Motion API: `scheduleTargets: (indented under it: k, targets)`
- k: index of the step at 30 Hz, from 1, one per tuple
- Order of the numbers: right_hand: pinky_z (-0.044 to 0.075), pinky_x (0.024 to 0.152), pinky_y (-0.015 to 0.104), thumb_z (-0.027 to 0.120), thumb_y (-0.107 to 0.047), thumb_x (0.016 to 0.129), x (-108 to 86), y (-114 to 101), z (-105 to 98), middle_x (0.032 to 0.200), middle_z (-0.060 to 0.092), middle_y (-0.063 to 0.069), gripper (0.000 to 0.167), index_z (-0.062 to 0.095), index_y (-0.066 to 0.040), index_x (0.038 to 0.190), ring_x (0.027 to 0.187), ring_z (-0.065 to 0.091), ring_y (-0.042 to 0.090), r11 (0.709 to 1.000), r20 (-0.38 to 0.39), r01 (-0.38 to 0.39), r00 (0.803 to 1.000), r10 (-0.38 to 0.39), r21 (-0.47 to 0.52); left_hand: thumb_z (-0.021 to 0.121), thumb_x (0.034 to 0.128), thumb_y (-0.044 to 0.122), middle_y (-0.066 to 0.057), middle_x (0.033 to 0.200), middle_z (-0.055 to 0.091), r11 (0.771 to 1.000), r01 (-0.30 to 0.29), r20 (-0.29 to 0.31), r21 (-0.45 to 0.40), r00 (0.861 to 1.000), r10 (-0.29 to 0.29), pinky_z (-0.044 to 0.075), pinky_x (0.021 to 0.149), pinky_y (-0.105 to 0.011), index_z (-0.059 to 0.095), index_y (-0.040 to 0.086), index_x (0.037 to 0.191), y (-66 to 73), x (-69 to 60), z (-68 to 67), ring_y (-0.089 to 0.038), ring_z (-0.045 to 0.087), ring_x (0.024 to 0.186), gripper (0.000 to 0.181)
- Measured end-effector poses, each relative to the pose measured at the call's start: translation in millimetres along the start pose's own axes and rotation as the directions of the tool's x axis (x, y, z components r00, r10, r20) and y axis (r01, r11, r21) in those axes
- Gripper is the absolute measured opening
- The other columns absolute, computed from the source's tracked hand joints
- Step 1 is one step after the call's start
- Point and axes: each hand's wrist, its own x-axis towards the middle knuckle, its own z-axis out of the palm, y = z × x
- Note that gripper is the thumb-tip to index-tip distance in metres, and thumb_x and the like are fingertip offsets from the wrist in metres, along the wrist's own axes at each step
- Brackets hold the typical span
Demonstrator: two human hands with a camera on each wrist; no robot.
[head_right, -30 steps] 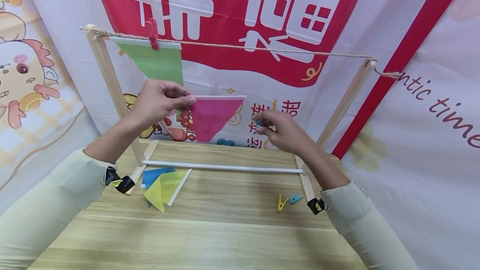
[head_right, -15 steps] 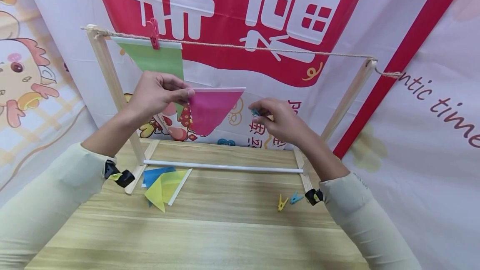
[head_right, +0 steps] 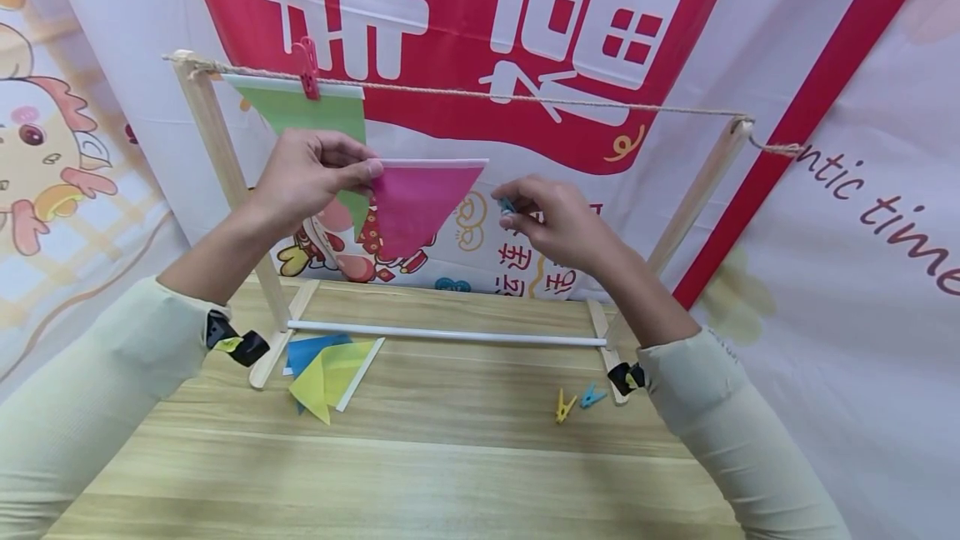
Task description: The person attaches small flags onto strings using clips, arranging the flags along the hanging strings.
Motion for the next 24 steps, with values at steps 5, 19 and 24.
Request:
scheduleTargets:
  k: [5,19,24]
  targets:
    - [0.068,0.105,0.056,0.082,-0.006,0.102,5.3,-6.8,-5.0,0.134,0.079,0.013,0.042,0.074,-0.007,0.143,0.118,0.080,0.029,1.000,-0.011,-0.008,1.000,0.008,-0.006,0.079,0.1071,0.023,-0.015,0.116,0.084,1.000,-0.008,-0.006,-0.019,1.000,0.008,0.067,0.091,-0.020,0.082,0.006,0.129,2.3,1.6,-1.1,-0.016,0.083,0.098,0.028]
    - [0.067,0.108,0.053,0.085,-0.009,0.100,20.4,-18.6,-13.4,0.133,0.080,0.011,0.043,0.075,-0.007,0.142,0.121,0.080,0.027,0.999,-0.057,0.044,0.997,-0.045,-0.031,0.079,0.1074,0.025,-0.010,0.115,0.084,0.997,-0.023,-0.022,-0.069,1.000,0.022,0.067,0.093,-0.020,0.080,0.006,0.130,10.7,7.0,-3.6,-0.014,0.083,0.097,0.030]
    - [0.068,0.106,0.053,0.084,-0.006,0.100,26.5,-24.9,-14.7,0.132,0.079,0.014,0.043,0.075,-0.005,0.142,0.120,0.081,0.029,0.997,-0.061,0.063,0.996,-0.066,-0.045,0.081,0.1062,0.026,-0.006,0.116,0.085,0.994,-0.014,-0.029,-0.105,1.000,0.011,0.067,0.092,-0.020,0.080,0.006,0.132,13.1,9.0,-6.2,-0.014,0.084,0.096,0.033]
